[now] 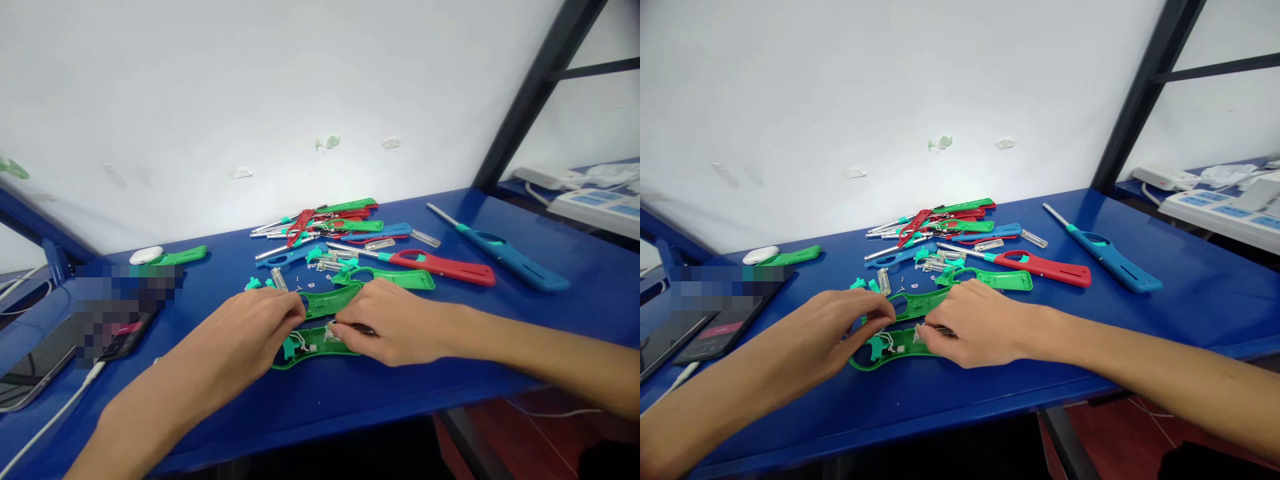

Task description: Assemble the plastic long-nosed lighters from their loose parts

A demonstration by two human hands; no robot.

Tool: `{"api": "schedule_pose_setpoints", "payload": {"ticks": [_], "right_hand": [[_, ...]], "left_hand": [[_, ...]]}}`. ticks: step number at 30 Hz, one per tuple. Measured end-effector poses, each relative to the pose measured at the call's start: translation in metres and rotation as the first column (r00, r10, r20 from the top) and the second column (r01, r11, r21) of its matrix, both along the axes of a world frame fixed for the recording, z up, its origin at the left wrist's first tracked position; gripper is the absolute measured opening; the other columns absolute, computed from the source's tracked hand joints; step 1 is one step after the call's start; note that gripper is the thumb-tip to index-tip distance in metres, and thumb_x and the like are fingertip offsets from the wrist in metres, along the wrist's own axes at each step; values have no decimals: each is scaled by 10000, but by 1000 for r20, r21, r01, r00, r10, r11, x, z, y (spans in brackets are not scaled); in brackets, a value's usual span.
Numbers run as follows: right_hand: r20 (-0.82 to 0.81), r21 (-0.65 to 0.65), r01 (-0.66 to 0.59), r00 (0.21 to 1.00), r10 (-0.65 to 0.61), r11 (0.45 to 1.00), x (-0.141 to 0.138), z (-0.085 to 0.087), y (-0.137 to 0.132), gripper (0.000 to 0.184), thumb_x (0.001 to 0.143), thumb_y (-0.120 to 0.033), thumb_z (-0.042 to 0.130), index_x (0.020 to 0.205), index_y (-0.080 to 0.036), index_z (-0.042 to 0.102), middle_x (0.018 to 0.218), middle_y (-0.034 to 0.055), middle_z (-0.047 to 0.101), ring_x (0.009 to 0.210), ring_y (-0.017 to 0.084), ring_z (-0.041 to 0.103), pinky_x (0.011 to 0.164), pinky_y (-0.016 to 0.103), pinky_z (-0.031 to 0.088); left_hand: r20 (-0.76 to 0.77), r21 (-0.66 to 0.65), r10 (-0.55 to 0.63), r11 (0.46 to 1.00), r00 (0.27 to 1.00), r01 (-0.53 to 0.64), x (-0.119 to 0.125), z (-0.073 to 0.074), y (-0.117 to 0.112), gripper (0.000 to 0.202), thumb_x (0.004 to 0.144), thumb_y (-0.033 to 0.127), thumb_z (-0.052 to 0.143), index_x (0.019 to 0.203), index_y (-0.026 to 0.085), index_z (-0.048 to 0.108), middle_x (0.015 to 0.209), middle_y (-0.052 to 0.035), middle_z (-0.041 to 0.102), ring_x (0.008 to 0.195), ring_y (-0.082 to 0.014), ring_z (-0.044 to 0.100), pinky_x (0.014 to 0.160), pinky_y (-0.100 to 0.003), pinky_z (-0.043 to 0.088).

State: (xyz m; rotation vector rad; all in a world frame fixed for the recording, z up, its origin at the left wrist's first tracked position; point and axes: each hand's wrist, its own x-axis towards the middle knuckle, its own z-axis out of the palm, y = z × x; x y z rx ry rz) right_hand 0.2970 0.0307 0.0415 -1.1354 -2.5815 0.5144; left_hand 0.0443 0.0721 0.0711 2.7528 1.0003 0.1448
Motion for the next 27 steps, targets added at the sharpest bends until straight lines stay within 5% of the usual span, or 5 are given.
{"api": "schedule_pose_setpoints", "payload": {"ticks": [11, 27], "right_hand": [[-68, -7, 21, 997, -21, 1000, -5, 1, 1, 442, 1031, -317, 487, 614, -203, 395, 536, -67, 336, 485, 90, 257, 557, 318, 172], [-86, -14, 9, 996, -10, 1000, -18, -8, 7, 461, 1113, -381, 386, 684, -213, 377, 614, -55, 390, 534, 96, 325, 573, 309, 214]], "left_hand": [[384, 48, 107, 990, 917, -136, -5, -38, -19, 179, 1014, 233, 589, 1089, 265, 748, 966, 12, 793, 798, -166, 731, 702, -265, 549], [585, 152, -3, 983, 811, -106, -13, -56, -33, 154, 1005, 139, 632, 989, 213, 766, 911, -4, 794, 829, -175, 672, 746, -279, 562]]}}
